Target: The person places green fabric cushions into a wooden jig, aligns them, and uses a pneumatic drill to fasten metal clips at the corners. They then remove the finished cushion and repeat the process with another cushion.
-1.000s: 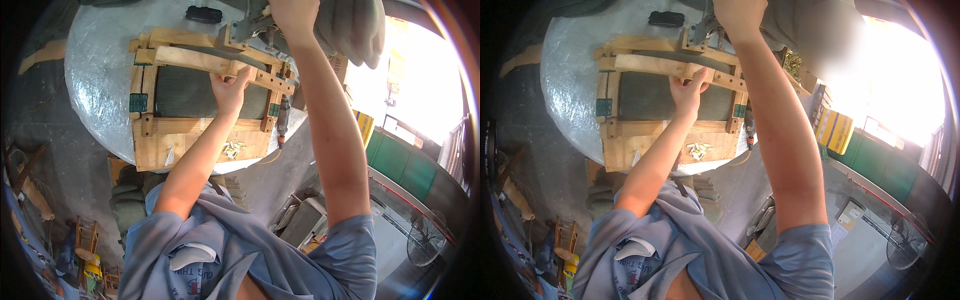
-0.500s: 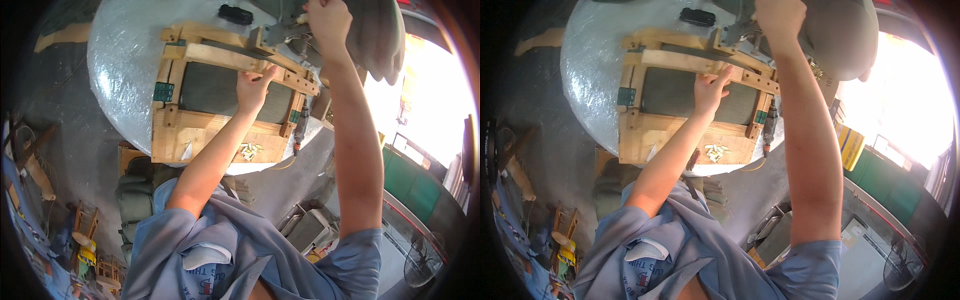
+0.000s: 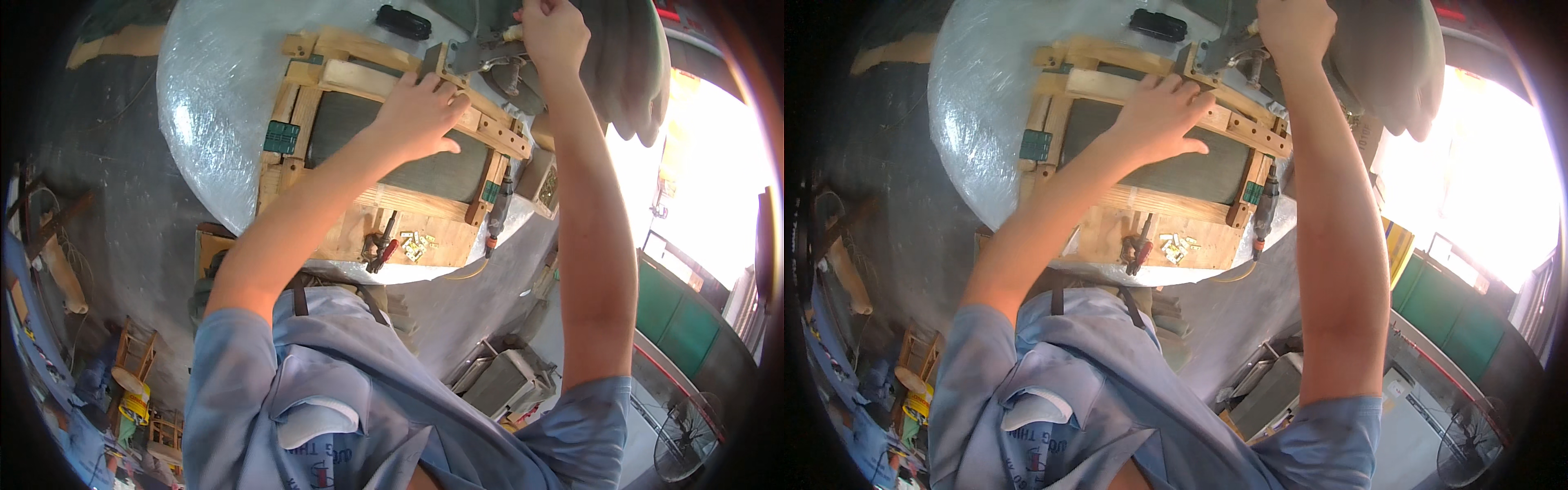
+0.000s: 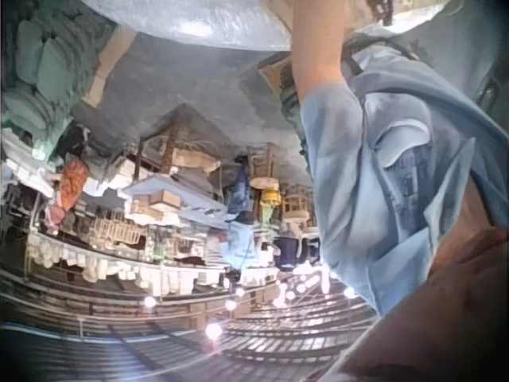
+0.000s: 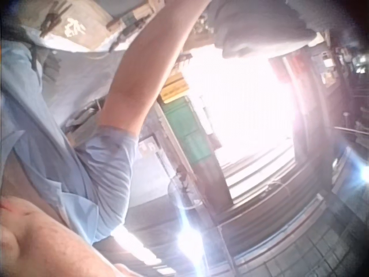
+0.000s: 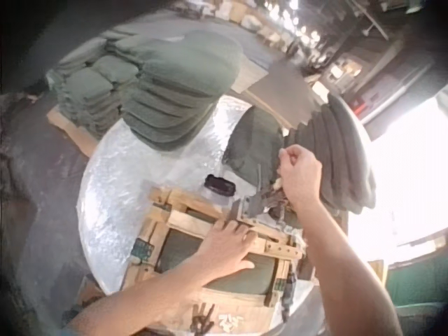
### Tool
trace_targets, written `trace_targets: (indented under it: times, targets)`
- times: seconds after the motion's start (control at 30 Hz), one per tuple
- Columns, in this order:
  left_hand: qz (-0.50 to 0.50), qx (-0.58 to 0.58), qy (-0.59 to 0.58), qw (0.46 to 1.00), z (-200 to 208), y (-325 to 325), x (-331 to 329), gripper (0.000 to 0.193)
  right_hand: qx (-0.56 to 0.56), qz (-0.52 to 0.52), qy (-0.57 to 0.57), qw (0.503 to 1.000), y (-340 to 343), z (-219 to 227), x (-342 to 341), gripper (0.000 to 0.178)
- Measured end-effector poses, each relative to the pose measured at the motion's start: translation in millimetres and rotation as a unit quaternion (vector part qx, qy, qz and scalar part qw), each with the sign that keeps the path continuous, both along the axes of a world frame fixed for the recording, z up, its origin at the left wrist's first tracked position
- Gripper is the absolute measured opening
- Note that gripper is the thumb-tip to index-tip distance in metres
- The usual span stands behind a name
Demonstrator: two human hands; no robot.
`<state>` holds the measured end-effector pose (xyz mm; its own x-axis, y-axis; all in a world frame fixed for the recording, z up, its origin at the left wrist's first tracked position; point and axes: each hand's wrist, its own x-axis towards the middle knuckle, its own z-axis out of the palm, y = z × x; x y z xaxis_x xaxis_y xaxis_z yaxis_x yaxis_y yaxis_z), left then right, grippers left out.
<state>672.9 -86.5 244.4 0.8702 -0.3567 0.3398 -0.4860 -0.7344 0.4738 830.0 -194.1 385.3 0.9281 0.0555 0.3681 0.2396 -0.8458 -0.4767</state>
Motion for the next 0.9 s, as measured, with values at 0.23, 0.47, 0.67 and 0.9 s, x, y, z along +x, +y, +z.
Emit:
trace_targets:
  times: [0.23, 0.47, 0.67, 0.9]
  targets:
    - [-0.063, 0.113, 0.081, 0.988, -7.4, 9.9, 28.1, 0.05, -0.076, 0.0, -0.002, 0.997, -7.5, 4.5, -1.2, 0.026]
    - [-0.046, 0.074, 0.054, 0.995, -21.7, 13.8, 29.2, 0.05, -0.038, 0.002, 0.0, 0.999, -8.4, -4.2, 7.0, 0.027]
    - [-0.03, 0.08, 0.058, 0.995, -19.1, 8.6, 27.5, 0.052, -0.087, 0.001, -0.043, 0.995, -14.4, -6.4, 8.5, 0.026]
    - [-0.022, 0.076, 0.057, 0.995, -19.0, 9.5, 30.3, 0.05, -0.06, 0.028, -0.005, 0.998, -12.9, -5.5, 13.3, 0.02]
